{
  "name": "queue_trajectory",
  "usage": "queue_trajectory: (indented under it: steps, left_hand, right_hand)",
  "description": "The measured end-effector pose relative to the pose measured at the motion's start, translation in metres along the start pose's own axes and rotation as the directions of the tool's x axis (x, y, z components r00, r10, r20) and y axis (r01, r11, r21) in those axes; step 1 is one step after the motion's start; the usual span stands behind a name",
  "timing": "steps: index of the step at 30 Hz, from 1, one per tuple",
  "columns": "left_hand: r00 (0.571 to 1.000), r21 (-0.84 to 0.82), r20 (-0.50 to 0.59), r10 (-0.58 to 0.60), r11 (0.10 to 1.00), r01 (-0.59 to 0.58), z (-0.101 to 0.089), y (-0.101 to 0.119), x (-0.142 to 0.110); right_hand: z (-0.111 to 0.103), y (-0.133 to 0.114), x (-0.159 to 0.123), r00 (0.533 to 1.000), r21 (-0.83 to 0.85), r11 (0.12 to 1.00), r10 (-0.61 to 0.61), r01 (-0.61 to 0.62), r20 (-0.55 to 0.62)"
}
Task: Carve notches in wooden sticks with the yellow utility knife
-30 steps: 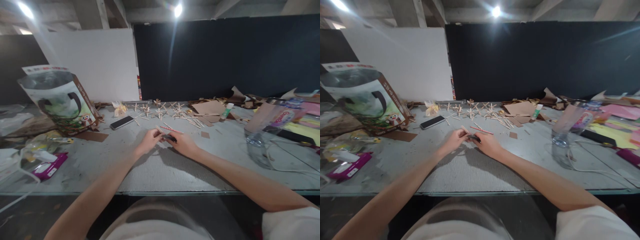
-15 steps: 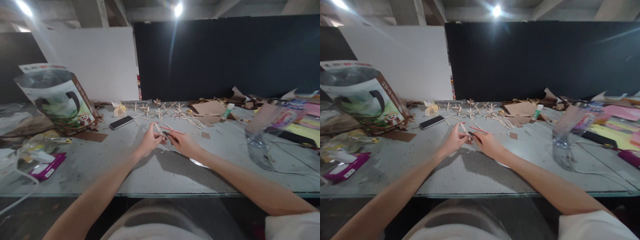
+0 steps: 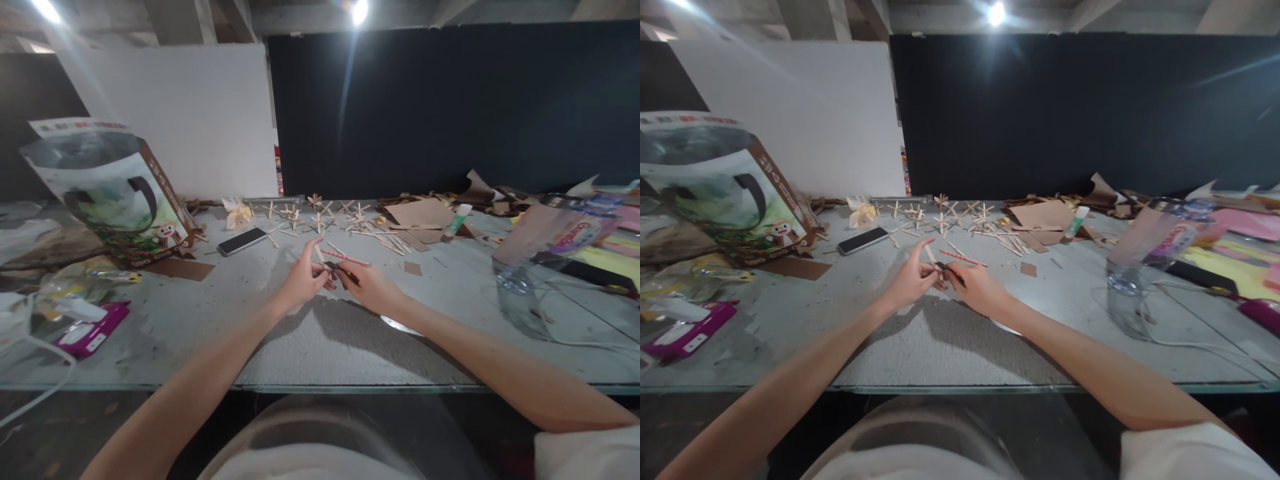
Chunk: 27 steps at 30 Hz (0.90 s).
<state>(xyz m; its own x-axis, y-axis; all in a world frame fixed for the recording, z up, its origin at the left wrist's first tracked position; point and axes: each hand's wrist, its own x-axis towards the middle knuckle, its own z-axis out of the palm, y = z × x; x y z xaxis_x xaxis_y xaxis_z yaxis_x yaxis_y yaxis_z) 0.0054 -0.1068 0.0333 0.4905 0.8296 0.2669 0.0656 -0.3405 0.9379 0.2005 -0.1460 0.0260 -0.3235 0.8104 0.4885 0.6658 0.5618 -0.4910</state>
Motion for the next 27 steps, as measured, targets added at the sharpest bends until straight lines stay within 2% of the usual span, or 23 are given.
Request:
queue_trajectory:
  steps: [5, 15, 19, 27]
  left_hand:
    - [1.000, -0.001, -0.004, -0.020, 1.000, 0.020, 0.0010, 0.0003, -0.0008]
    - [1.000, 0.170, 0.028, 0.008, 0.985, -0.013, -0.0030, -0.0036, -0.0001]
    - [1.000, 0.192, 0.008, 0.012, 0.981, -0.013, -0.0017, -0.0075, 0.0001]
    - [1.000, 0.240, -0.009, 0.006, 0.971, -0.004, 0.0019, -0.0009, -0.0030]
  right_hand:
    - [-0.0023, -0.0044, 0.0002, 0.999, -0.005, 0.999, 0.033, -0.033, 0.018]
    - [-0.0032, -0.0070, 0.0026, 0.993, 0.038, 0.994, 0.103, -0.105, 0.059]
    - [-0.0021, -0.0051, 0.0023, 0.993, 0.028, 0.994, 0.101, -0.103, 0.067]
    - [0.0006, -0.0024, 0.0009, 0.997, 0.005, 0.998, 0.061, -0.062, 0.053]
